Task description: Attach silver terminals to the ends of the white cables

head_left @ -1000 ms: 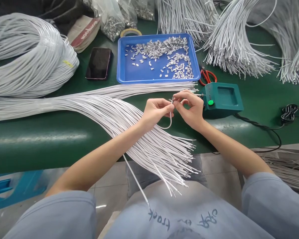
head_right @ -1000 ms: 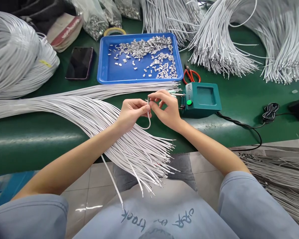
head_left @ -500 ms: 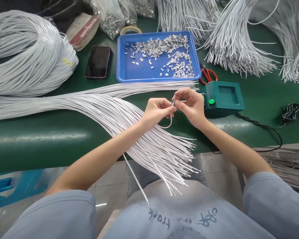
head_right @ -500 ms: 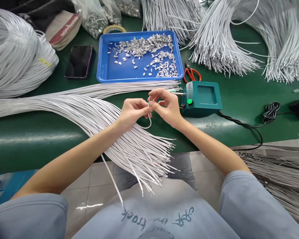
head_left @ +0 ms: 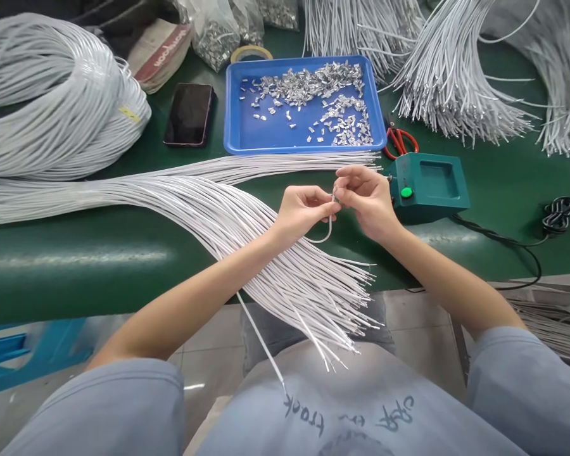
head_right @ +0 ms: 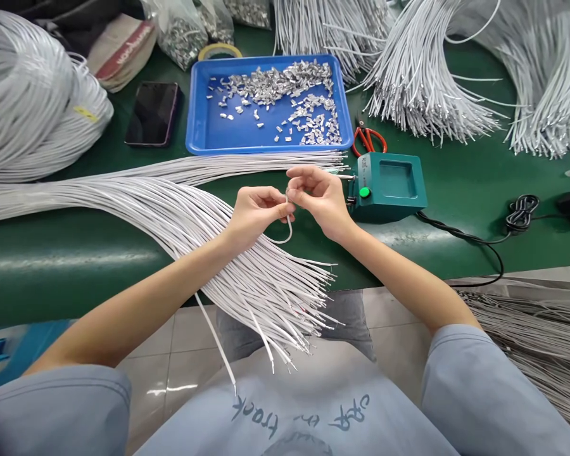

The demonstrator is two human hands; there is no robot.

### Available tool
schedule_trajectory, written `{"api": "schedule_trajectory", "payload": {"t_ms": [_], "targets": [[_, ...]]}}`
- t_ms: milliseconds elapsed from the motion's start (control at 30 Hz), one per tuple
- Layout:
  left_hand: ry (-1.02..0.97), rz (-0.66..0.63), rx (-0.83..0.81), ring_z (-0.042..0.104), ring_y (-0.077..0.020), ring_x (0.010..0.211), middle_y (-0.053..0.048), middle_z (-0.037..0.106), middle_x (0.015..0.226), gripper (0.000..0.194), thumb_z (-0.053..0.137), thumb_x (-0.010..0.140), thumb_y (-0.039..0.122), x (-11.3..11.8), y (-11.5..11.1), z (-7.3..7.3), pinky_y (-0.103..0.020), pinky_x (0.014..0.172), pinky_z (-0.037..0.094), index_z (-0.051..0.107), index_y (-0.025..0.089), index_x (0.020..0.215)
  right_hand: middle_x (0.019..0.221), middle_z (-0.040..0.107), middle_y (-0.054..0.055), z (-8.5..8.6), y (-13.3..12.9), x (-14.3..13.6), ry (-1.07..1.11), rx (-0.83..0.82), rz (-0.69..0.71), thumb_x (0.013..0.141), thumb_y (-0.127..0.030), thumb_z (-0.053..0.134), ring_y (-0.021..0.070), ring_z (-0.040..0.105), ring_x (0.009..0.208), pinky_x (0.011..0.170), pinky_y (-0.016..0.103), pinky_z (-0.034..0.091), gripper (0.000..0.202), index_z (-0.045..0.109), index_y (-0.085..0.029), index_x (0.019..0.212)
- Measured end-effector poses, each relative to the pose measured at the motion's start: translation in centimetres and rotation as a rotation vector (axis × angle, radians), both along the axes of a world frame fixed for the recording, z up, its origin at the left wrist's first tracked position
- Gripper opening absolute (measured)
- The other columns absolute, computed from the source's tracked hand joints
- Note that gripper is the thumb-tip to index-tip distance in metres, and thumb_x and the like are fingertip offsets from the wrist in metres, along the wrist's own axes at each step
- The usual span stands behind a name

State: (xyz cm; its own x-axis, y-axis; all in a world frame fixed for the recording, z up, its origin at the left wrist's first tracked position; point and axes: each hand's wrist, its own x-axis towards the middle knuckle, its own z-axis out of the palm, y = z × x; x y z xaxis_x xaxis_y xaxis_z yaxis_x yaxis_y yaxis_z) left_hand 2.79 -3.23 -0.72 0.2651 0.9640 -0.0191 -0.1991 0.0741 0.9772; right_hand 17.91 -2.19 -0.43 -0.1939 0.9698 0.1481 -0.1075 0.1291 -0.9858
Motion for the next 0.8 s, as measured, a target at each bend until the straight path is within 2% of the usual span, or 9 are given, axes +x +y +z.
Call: {"api": "schedule_trajectory", "payload": {"t_ms": [233, 433, 633, 733, 800], "targets": [[-0.054, -0.012, -0.007, 0.064, -0.0107, 0.055, -0.002, 0.068, 0.062, 0.036, 0.088, 0.056, 0.041, -0.07, -0.04, -0.08, -0.023, 0.056, 0.053, 0.071, 0.011, 0.067, 0.07, 0.056, -0.005, 0.46, -0.16, -0.21, 0.143, -0.171, 0.033, 0.063, -0.032, 0.077, 0.0076, 0.051, 0.059, 0.05, 0.022, 0.045, 0.036, 0.064, -0.025, 0.096], [-0.064, -0.013, 0.012, 0.065, -0.0108, 0.056, -0.002, 0.07, 0.065, 0.033, 0.088, 0.057, 0.04, -0.14, -0.02, -0.09, -0.023, 0.056, 0.054, 0.072, 0.013, 0.068, 0.072, 0.057, -0.005, 0.42, -0.08, -0.15, 0.168, -0.246, 0.088, 0.064, -0.031, 0.075, 0.0075, 0.05, 0.057, 0.049, 0.022, 0.047, 0.039, 0.063, -0.027, 0.101], [-0.039, -0.004, 0.012, 0.065, -0.0104, 0.057, -0.004, 0.071, 0.067, 0.033, 0.085, 0.061, 0.042, -0.14, -0.12, 0.04, -0.022, 0.056, 0.053, 0.073, 0.013, 0.07, 0.068, 0.053, -0.005, 0.18, -0.1, -0.09, 0.077, -0.109, 0.065, 0.068, -0.025, 0.065, 0.0095, 0.049, 0.058, 0.052, 0.025, 0.048, 0.034, 0.063, -0.027, 0.102], [-0.012, 0.003, -0.018, 0.065, -0.0107, 0.057, -0.004, 0.071, 0.068, 0.038, 0.084, 0.061, 0.048, -0.17, -0.06, 0.08, -0.022, 0.055, 0.052, 0.073, 0.012, 0.07, 0.068, 0.05, -0.005, -0.25, -0.08, 0.0, 0.011, 0.0, -0.004, 0.074, -0.025, 0.06, 0.0092, 0.047, 0.056, 0.054, 0.027, 0.049, 0.026, 0.063, -0.026, 0.1], [-0.007, 0.011, -0.029, 0.064, -0.0105, 0.056, -0.004, 0.07, 0.066, 0.04, 0.083, 0.06, 0.05, -0.19, -0.01, 0.08, -0.021, 0.054, 0.051, 0.072, 0.012, 0.07, 0.074, 0.054, -0.003, -0.44, -0.13, 0.04, -0.015, 0.075, -0.048, 0.078, -0.029, 0.059, 0.0101, 0.051, 0.061, 0.056, 0.027, 0.05, 0.023, 0.062, -0.027, 0.1]]}}
